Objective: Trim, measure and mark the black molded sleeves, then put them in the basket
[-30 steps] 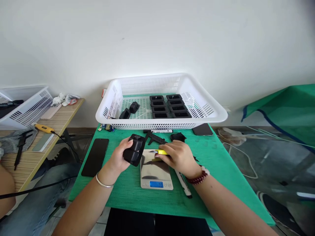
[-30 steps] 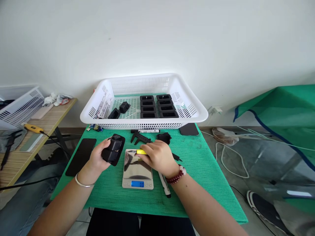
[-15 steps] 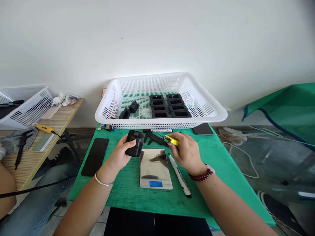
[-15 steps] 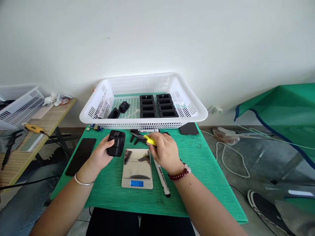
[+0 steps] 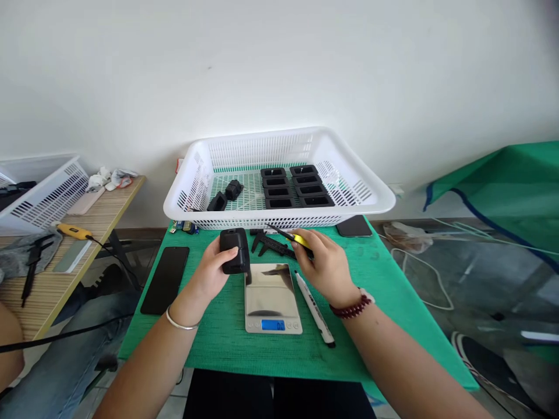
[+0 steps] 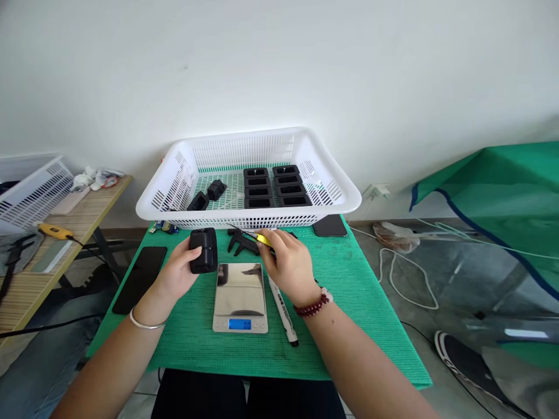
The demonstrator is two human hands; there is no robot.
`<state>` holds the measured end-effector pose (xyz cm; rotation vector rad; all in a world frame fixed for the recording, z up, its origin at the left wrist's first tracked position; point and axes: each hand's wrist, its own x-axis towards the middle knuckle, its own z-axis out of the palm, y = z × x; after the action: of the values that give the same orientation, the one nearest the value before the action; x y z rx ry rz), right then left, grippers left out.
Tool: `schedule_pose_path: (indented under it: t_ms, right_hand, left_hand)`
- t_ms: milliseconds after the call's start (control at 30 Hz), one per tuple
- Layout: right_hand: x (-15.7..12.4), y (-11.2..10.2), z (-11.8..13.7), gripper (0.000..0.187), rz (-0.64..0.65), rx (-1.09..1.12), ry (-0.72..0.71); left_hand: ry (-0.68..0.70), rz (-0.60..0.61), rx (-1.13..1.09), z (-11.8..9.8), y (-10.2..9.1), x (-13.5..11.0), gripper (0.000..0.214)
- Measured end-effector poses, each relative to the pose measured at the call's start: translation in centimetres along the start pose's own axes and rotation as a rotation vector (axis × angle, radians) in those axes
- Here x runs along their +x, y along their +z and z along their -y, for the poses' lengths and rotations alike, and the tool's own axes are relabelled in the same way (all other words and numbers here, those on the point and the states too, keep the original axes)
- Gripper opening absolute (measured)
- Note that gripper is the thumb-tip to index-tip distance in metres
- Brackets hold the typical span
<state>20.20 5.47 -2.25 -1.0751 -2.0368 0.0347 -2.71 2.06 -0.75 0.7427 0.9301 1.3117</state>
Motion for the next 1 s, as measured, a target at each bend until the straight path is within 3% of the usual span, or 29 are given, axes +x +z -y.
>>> schedule_pose_path:
  t_ms: [200, 500, 800, 1000]
  right_hand:
    - [0.0, -0.3, 0.6, 0.019, 0.011, 0.034, -0.019]
    - [-0.3, 0.2, 0.5, 0.028, 0.128, -0.020, 0.020]
    - [-0.4, 0.3, 0.2, 0.029, 0.178, 0.001, 0.043]
    - [-0.2, 0.5, -0.4, 0.029, 0.162, 0.019, 0.040]
  left_hand:
    - [-0.039, -0.009, 0.064, 0.3, 0.1, 0.1, 0.032]
    - [0.075, -0.059, -0.051, 0.5, 0.6, 0.3, 0.041]
    - [0.091, 0.026, -0.041, 0.5, 0.6, -0.1, 0.049]
    - [0.031, 0.031, -0.050, 0.8, 0.5, -0.2, 0.044]
